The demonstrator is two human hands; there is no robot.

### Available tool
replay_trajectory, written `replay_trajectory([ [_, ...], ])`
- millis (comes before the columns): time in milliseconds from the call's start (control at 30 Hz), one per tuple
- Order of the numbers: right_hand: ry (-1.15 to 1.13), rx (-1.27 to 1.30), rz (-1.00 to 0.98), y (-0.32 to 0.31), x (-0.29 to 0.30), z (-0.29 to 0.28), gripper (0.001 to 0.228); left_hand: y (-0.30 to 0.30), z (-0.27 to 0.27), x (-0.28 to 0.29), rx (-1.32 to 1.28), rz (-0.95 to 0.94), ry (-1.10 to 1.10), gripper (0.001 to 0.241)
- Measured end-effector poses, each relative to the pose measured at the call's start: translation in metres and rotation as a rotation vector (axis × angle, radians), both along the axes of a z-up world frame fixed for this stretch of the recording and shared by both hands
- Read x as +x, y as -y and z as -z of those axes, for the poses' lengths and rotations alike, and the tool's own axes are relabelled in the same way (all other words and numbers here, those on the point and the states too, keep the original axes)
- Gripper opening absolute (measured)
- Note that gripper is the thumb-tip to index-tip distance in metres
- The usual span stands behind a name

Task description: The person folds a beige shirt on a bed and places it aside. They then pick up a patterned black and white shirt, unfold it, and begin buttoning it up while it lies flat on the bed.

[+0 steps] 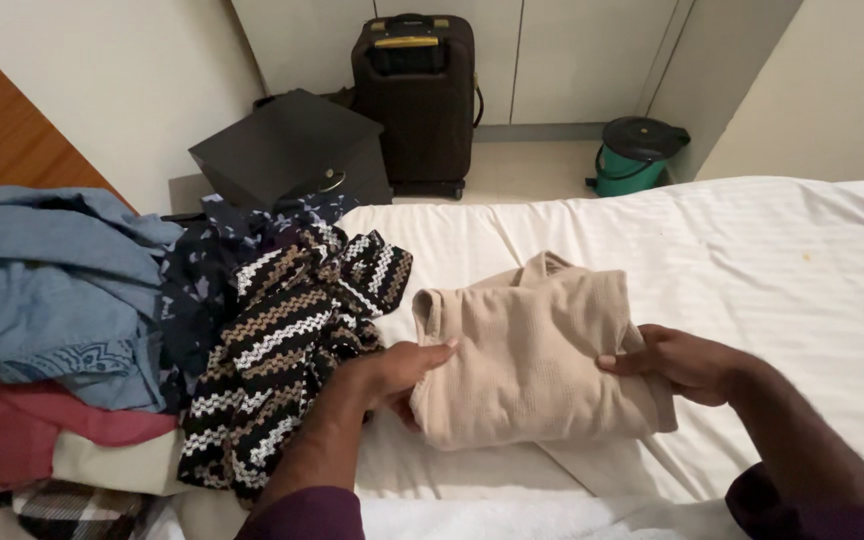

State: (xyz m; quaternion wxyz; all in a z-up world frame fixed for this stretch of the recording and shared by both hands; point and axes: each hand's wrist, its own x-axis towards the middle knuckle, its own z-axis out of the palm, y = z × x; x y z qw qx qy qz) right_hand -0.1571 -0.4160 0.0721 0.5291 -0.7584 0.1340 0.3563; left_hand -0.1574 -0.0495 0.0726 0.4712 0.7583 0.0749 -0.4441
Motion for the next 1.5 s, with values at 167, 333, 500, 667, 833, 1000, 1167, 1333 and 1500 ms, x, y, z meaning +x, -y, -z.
replay_trajectory([
  [167, 0.093, -0.016, -0.016, -0.012, 0.007, 0.000, 0.068, -0.007, 0.005, 0.003, -0.004, -0.022, 0.150, 0.083],
  [333, 0.305, 0.034, 0.077, -0.023, 0.012, 0.006, 0.072, -0.009, 0.016, 0.015, 0.100, -0.169, 0.482, 0.071],
  [500, 0.245, -0.118, 0.256, -0.040, 0.016, 0.021, 0.074, 0.008, 0.036, 0.028, 0.270, -0.294, 0.522, 0.064],
  [667, 0.269, -0.270, 0.344, -0.052, 0.017, 0.031, 0.076, 0.020, 0.040, 0.020, 0.507, -0.193, 0.542, 0.052],
  [833, 1.045, -0.701, 0.348, -0.058, 0.009, 0.025, 0.062, 0.030, 0.019, 0.022, 0.575, -0.391, 0.778, 0.061],
  [1000, 1.346, -0.690, -0.131, -0.086, 0.004, 0.033, 0.060, 0.071, 0.025, 0.019, 0.577, -0.157, 1.253, 0.070],
  [1167, 1.191, -0.843, -0.468, -0.095, 0.002, 0.050, 0.072, 0.093, 0.058, 0.004, 0.527, -0.035, 1.084, 0.074],
  [1333, 0.871, -0.887, -0.462, -0.082, 0.011, 0.057, 0.087, 0.078, 0.069, 0.010, 0.594, 0.040, 0.864, 0.086],
  [1500, 0.913, -0.841, -0.423, -0.083, 0.014, 0.070, 0.088, 0.079, 0.072, 0.010, 0.584, -0.015, 0.900, 0.088],
])
